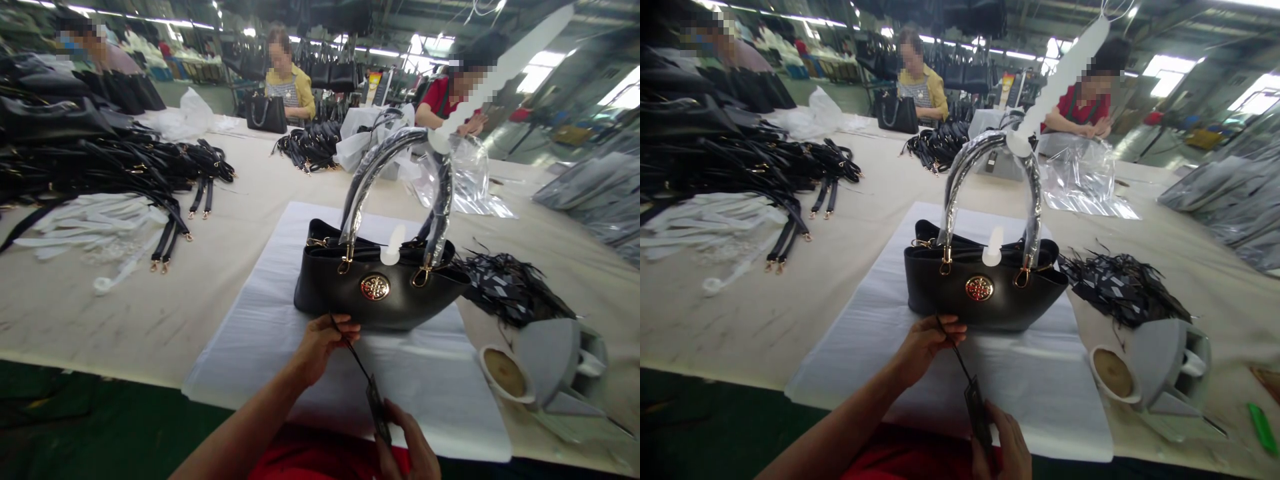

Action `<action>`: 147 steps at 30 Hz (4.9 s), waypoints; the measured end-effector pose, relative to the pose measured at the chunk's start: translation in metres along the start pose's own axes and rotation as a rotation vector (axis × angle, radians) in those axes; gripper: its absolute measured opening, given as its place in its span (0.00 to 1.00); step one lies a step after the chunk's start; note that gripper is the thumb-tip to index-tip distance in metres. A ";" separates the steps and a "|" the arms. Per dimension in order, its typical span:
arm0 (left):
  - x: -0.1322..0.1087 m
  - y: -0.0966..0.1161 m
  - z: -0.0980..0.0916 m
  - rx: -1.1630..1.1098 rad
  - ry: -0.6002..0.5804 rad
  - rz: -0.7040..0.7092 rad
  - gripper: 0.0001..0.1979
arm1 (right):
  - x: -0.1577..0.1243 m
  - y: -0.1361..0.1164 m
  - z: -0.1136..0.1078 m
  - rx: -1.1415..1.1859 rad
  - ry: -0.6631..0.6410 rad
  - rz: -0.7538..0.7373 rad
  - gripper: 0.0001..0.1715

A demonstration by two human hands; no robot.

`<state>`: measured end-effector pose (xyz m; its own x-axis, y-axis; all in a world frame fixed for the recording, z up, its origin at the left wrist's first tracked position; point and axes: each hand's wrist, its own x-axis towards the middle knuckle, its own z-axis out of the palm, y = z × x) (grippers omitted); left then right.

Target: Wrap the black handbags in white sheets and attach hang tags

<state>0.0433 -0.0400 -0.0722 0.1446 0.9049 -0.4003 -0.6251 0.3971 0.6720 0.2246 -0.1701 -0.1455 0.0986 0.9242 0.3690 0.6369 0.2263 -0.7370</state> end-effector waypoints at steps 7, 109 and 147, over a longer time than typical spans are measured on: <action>0.002 -0.003 -0.001 0.010 0.008 -0.004 0.20 | -0.003 0.004 0.002 -0.021 -0.002 -0.003 0.19; 0.004 0.127 -0.013 1.547 -0.311 0.838 0.09 | 0.224 -0.086 0.008 0.866 -1.021 0.471 0.16; -0.013 0.077 -0.004 -0.224 -0.123 0.215 0.09 | 0.216 -0.138 0.077 1.250 0.007 0.516 0.15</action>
<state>-0.0093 -0.0216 -0.0179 0.0741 0.9815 -0.1767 -0.8023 0.1640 0.5740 0.0994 0.0219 -0.0080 0.1197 0.9874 -0.1037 -0.5893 -0.0134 -0.8078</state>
